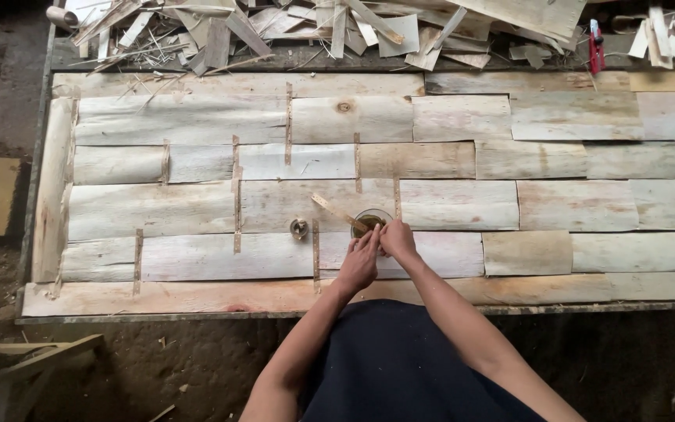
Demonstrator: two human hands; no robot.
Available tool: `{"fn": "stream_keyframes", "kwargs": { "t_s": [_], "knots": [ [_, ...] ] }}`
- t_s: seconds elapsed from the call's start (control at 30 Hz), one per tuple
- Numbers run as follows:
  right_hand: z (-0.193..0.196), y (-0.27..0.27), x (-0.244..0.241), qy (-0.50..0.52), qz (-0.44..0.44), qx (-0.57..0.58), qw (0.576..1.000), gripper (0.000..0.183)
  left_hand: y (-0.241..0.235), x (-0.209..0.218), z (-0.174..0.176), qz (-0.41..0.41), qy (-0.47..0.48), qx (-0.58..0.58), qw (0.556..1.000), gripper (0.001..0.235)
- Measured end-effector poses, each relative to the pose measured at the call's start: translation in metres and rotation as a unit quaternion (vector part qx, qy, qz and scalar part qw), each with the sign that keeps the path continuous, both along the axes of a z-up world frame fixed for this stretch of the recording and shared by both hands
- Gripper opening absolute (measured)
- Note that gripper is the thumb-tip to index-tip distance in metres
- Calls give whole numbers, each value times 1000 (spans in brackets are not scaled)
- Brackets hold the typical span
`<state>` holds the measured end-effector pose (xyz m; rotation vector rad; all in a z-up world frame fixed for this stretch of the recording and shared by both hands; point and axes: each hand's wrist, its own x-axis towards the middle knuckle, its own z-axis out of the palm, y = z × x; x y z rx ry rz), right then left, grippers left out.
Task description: Assembling a decorative or structural wood panel by gluing small strips of wood onto a larger board.
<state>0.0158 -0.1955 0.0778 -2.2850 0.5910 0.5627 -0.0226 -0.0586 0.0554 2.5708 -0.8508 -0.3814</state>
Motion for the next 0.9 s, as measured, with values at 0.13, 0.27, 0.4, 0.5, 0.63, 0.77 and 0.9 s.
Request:
{"fn": "stream_keyframes", "kwargs": {
  "t_s": [0.13, 0.27, 0.4, 0.5, 0.63, 0.77, 0.9],
  "knots": [
    [-4, -1, 2, -4, 4, 1, 1000, 35, 2, 1, 23, -4, 3, 18, 1000, 105],
    [-4, -5, 4, -4, 0, 3, 1000, 29, -4, 2, 25, -2, 0, 49, 999, 102],
    [22, -2, 0, -12, -14, 34, 999, 21, -9, 2, 5, 23, -16, 77, 997, 96],
    [26, -7, -9, -33, -20, 68, 997, 19, -9, -2, 15, 33, -39, 82, 995, 94],
    [20, -18, -19, -40, -27, 63, 997, 20, -10, -2, 10, 28, -41, 84, 995, 87],
    [38, -25, -30, -39, -54, 97, 993, 19, -13, -1, -2, 39, -36, 114, 992, 78],
    [44, -35, -40, -33, -86, 122, 988, 23, -15, 0, 1, 58, -27, 121, 991, 73]
  ]
}}
